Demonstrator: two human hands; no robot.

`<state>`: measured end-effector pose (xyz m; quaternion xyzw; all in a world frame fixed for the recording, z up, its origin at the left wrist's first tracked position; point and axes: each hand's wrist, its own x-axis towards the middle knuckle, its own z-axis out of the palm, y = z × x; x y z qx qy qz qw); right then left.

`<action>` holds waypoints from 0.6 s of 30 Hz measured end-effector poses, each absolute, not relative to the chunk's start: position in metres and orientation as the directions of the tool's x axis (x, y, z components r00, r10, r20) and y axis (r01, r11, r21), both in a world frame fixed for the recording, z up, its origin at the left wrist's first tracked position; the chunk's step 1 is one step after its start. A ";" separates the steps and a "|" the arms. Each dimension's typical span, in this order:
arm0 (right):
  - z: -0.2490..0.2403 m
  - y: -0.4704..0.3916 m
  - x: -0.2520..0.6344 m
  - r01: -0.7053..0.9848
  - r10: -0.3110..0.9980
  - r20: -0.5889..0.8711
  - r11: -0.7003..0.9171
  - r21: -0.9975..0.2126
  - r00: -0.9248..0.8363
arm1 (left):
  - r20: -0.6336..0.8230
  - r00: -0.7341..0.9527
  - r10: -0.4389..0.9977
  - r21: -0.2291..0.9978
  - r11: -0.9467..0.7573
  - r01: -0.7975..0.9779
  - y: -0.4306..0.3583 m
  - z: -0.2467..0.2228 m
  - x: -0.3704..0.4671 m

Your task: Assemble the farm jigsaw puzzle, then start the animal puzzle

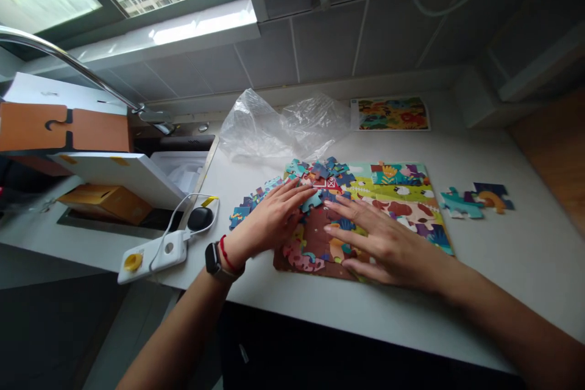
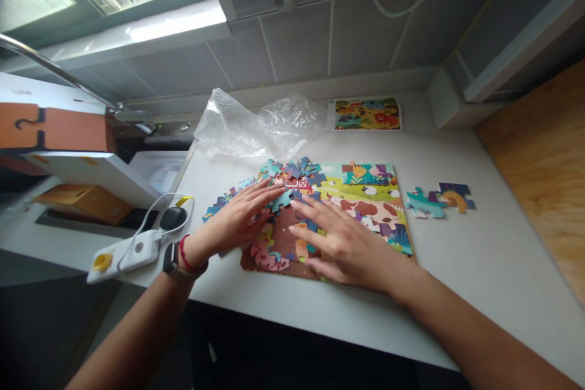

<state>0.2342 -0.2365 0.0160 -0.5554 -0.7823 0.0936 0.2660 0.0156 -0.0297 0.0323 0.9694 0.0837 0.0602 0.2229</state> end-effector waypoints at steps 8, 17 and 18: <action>0.056 -0.251 0.303 0.848 0.949 0.288 0.049 -0.528 0.125 | 0.089 0.981 0.173 0.423 -0.898 0.120 -0.023 0.034 0.020; 0.036 -0.270 0.305 0.956 0.999 0.044 0.024 -0.294 -0.012 | -0.044 0.983 0.180 0.396 -0.900 0.183 -0.012 0.044 0.037; 0.035 -0.269 0.305 0.951 0.999 0.034 0.022 -0.308 -0.012 | -0.048 0.983 0.178 0.395 -0.900 0.182 -0.011 0.043 0.040</action>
